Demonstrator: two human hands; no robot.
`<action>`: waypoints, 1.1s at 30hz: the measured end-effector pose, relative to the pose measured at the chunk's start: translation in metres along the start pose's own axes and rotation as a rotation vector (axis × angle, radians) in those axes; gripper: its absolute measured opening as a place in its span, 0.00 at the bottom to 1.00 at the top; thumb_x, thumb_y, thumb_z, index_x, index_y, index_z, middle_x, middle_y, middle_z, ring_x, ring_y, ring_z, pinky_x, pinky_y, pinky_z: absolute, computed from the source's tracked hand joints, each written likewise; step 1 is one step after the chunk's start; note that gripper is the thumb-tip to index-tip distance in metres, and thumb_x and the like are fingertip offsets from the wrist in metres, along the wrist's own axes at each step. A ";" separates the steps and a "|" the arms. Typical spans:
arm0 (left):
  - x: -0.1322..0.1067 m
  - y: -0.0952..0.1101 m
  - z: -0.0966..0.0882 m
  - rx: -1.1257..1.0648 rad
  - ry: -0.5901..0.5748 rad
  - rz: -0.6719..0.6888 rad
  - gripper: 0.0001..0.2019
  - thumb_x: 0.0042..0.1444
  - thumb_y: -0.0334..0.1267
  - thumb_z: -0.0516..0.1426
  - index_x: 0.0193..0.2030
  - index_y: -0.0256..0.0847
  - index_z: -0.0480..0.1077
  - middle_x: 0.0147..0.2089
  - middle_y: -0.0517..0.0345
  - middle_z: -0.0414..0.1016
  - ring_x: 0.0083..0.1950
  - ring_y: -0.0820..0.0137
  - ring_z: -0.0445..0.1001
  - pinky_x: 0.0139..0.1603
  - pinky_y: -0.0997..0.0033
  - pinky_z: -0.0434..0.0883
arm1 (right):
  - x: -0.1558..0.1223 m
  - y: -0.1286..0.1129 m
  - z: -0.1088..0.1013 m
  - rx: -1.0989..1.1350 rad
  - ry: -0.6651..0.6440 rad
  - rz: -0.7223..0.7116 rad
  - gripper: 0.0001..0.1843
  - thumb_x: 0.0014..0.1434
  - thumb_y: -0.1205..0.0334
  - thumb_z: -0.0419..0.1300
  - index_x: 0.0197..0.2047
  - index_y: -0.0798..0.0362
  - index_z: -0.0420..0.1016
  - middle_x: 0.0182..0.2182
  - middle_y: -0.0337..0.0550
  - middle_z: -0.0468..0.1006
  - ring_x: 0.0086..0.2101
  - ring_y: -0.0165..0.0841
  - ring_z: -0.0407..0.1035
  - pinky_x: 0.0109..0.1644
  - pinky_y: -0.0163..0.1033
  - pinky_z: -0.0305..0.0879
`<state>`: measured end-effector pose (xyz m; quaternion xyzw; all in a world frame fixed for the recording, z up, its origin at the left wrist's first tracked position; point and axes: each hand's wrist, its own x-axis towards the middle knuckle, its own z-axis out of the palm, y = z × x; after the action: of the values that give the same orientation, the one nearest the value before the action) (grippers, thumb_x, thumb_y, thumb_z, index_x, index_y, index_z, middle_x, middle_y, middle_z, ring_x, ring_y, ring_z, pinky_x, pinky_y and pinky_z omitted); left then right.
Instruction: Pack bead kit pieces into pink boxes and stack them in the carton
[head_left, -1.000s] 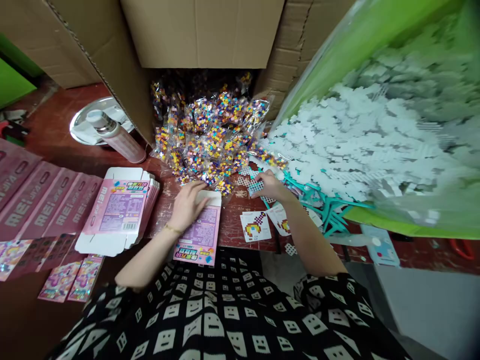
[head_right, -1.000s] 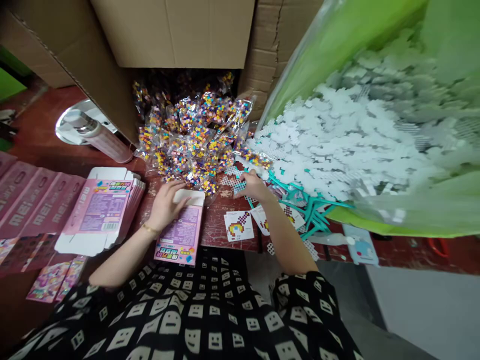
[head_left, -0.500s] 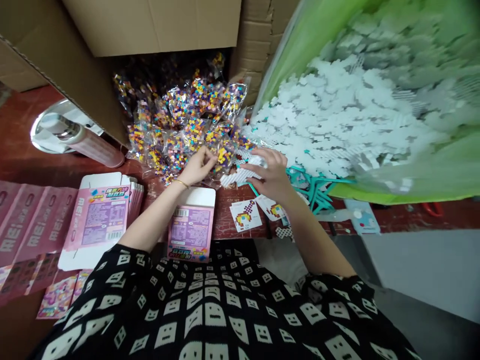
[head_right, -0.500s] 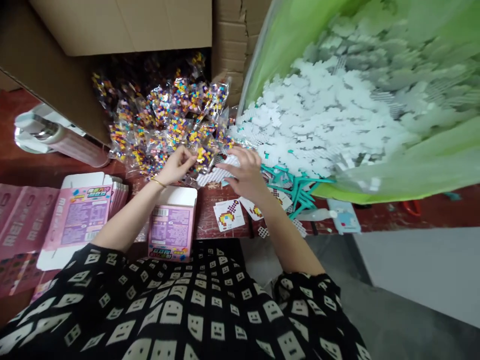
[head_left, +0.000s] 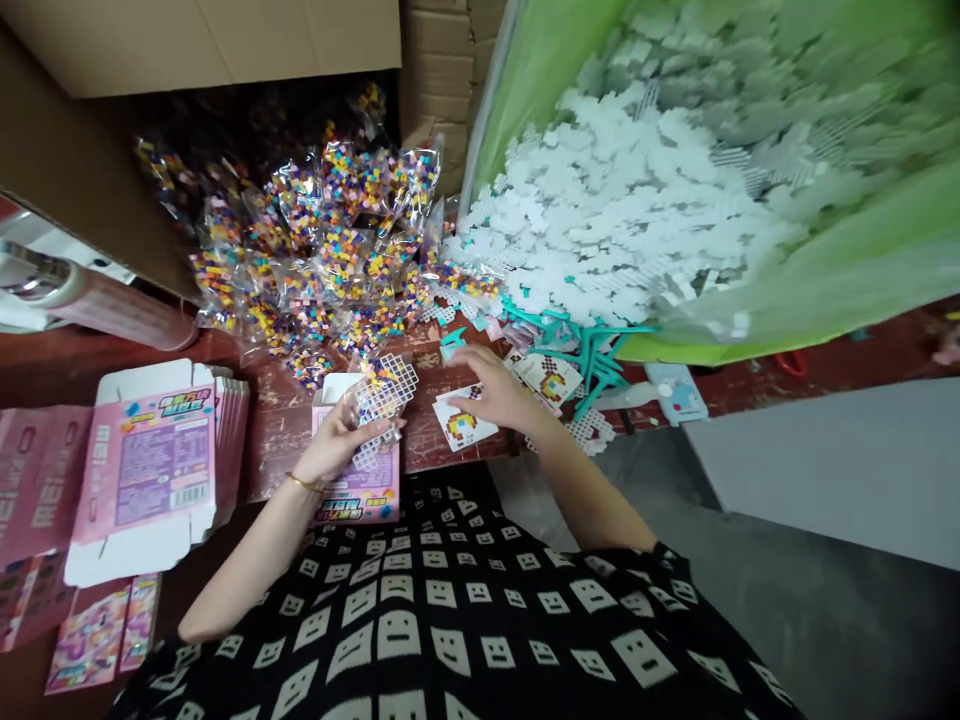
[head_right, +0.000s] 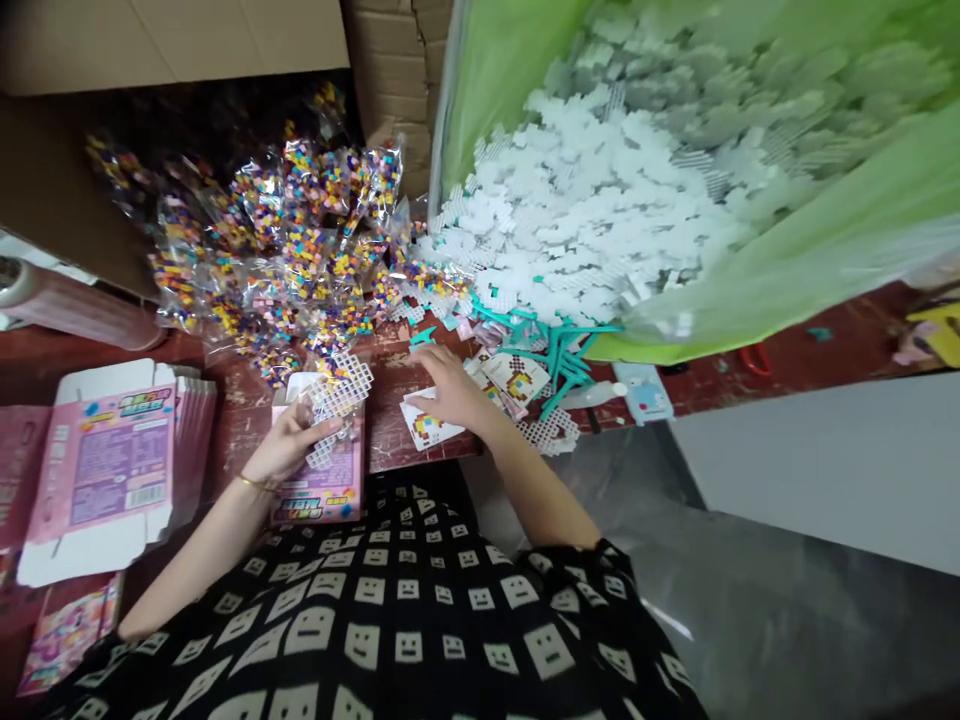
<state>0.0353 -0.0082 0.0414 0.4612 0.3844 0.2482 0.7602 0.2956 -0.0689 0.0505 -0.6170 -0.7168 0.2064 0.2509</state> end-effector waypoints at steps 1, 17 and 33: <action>-0.005 0.000 -0.004 -0.001 -0.001 -0.008 0.41 0.44 0.42 0.72 0.64 0.44 0.62 0.49 0.45 0.79 0.40 0.56 0.82 0.33 0.64 0.79 | -0.003 0.011 0.004 -0.091 -0.080 0.075 0.35 0.49 0.62 0.72 0.59 0.51 0.67 0.57 0.53 0.70 0.57 0.49 0.63 0.60 0.55 0.62; 0.006 -0.008 0.015 -0.086 0.261 0.194 0.40 0.45 0.45 0.71 0.65 0.49 0.62 0.59 0.48 0.74 0.48 0.60 0.81 0.47 0.62 0.79 | -0.015 0.033 -0.026 0.350 0.221 0.254 0.15 0.61 0.49 0.61 0.32 0.51 0.77 0.26 0.42 0.77 0.27 0.35 0.69 0.34 0.42 0.64; 0.029 -0.014 0.043 -0.227 0.258 0.101 0.34 0.46 0.47 0.69 0.60 0.42 0.68 0.57 0.51 0.76 0.58 0.59 0.74 0.62 0.60 0.68 | 0.035 0.107 -0.037 -0.599 0.174 0.653 0.12 0.60 0.62 0.58 0.43 0.63 0.74 0.46 0.67 0.75 0.51 0.52 0.65 0.52 0.51 0.61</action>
<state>0.0873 -0.0151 0.0303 0.3555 0.4244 0.3850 0.7384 0.3979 -0.0182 0.0185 -0.8712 -0.4891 0.0055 0.0424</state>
